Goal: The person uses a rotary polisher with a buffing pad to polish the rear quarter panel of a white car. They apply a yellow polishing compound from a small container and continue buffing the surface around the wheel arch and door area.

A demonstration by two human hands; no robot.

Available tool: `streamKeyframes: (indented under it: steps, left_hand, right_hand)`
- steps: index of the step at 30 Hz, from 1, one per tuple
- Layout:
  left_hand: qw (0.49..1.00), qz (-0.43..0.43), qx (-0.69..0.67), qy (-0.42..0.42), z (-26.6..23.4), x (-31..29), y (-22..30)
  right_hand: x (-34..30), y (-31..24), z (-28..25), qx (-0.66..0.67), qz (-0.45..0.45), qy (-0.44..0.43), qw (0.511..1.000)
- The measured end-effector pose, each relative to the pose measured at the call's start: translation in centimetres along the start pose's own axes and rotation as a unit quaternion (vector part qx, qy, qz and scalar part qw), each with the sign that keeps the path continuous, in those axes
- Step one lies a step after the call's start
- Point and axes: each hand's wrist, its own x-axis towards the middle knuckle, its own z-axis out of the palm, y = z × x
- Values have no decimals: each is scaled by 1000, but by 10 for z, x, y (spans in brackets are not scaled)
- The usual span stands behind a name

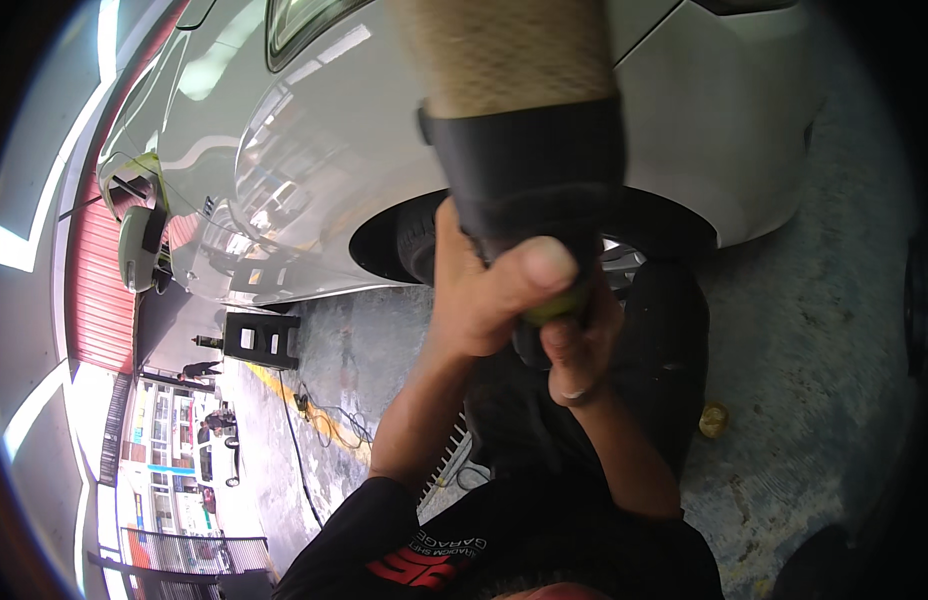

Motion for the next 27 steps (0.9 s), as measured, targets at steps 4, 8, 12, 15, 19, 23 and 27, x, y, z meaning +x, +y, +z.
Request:
streamKeyframes:
  steps: [4,8,12,15,19,23,27]
  left_hand:
    - [993,39,-96,-53,-57,1,-4]
    - [972,115,-194,-61,-96,7,3]
    - [964,151,-217,-32,-116,4,0]
    - [956,155,-249,30,-103,-8,-9]
    - [962,138,-236,-21,-68,-10,-23]
    - [970,93,-212,-79,-45,-3,-15]
    - [976,79,-196,-57,-70,-5,-12]
  right_hand:
    - [17,13,34,-75,-28,-69,994]
    - [28,23,61,-196,-76,-114,971]
    - [40,15,68,-263,-31,-168,950]
    - [40,1,55,-304,-21,-196,932]
    - [22,-6,27,-261,-44,-146,953]
    - [6,13,22,-142,-96,-49,984]
    - [11,13,38,-148,-58,-78,984]
